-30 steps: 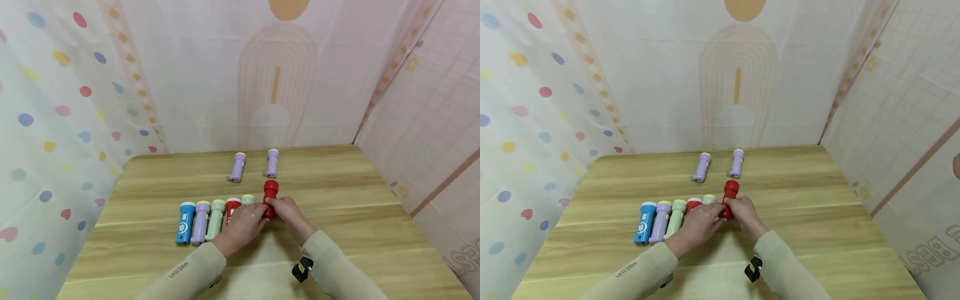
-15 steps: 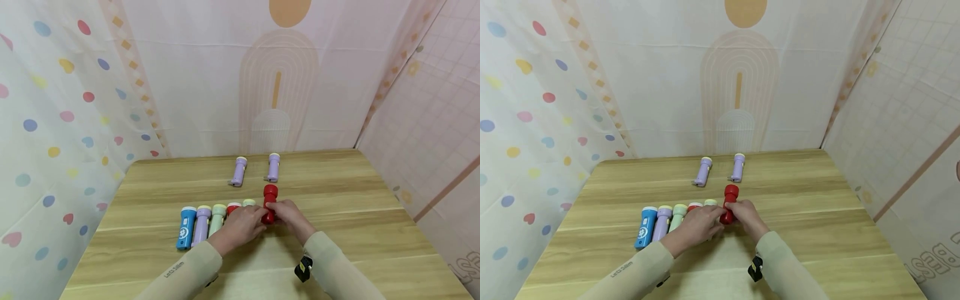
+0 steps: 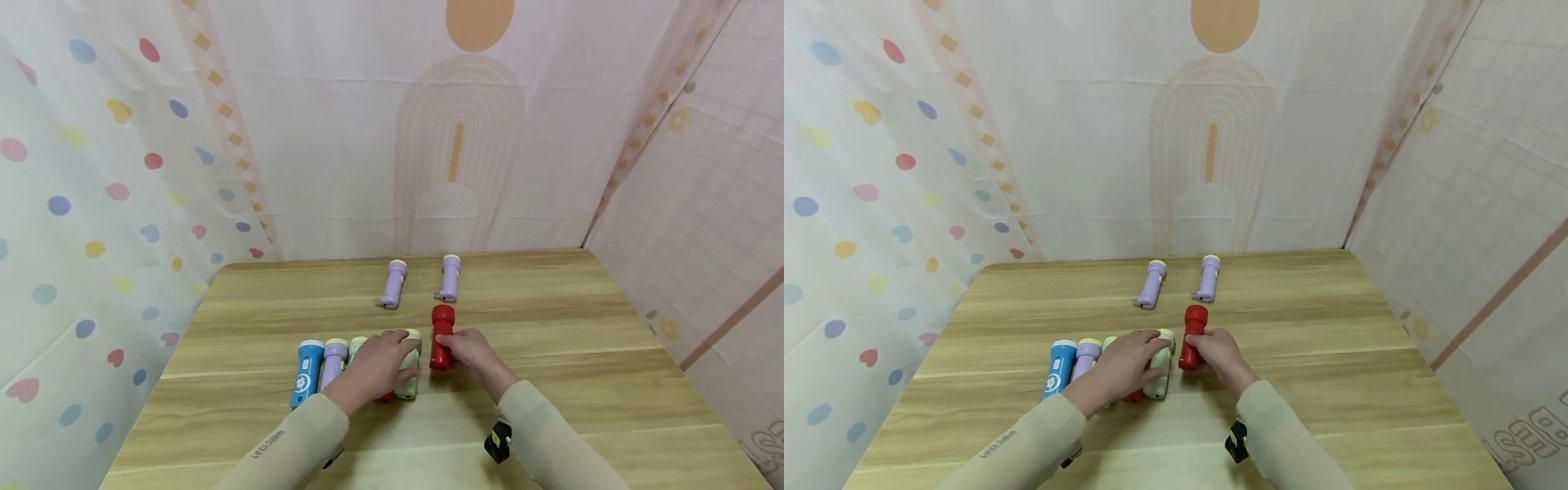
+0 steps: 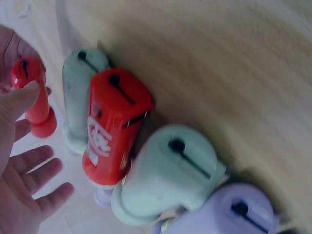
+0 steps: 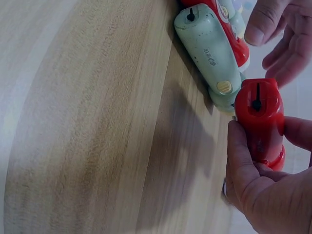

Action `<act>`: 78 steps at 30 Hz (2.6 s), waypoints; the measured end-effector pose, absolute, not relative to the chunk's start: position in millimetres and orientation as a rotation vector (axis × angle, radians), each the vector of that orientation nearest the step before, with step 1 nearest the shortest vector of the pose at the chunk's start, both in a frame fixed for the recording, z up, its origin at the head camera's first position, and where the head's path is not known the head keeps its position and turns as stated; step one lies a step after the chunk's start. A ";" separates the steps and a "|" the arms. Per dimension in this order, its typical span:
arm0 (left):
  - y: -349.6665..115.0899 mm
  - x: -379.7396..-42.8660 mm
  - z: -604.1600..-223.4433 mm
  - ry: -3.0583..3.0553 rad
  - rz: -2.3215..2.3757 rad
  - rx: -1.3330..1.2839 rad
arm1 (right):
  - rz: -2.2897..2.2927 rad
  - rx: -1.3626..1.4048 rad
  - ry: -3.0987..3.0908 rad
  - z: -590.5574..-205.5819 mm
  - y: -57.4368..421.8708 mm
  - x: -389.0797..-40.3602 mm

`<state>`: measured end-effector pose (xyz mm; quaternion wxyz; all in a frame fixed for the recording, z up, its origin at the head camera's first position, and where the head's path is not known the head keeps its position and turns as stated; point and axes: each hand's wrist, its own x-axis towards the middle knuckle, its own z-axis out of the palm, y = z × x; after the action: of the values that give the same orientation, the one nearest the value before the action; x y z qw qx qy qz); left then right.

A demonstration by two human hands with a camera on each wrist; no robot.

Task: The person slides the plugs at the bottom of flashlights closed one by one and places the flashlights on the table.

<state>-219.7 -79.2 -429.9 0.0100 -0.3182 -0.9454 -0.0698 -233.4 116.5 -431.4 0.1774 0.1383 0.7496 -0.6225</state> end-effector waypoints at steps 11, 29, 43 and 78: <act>-103.1 -219.4 -418.6 -3.244 -0.283 -0.759 | -1.616 0.355 2.236 -431.0 118.6 -231.6; -127.8 -212.2 -419.9 -3.269 -0.331 -0.703 | -1.374 0.240 2.490 -442.1 122.5 -224.5; -126.7 -210.3 -425.3 -3.262 -0.308 -0.687 | -1.302 0.210 2.539 -448.1 116.7 -219.8; -124.0 -207.8 -430.2 -3.227 -0.092 -0.725 | -1.197 0.171 2.594 -439.8 128.6 -228.7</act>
<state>-207.8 -124.0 -430.2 -0.0836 -0.2183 -0.9719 -0.0278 -228.7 128.6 -439.8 0.1397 0.0592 0.8975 -0.4141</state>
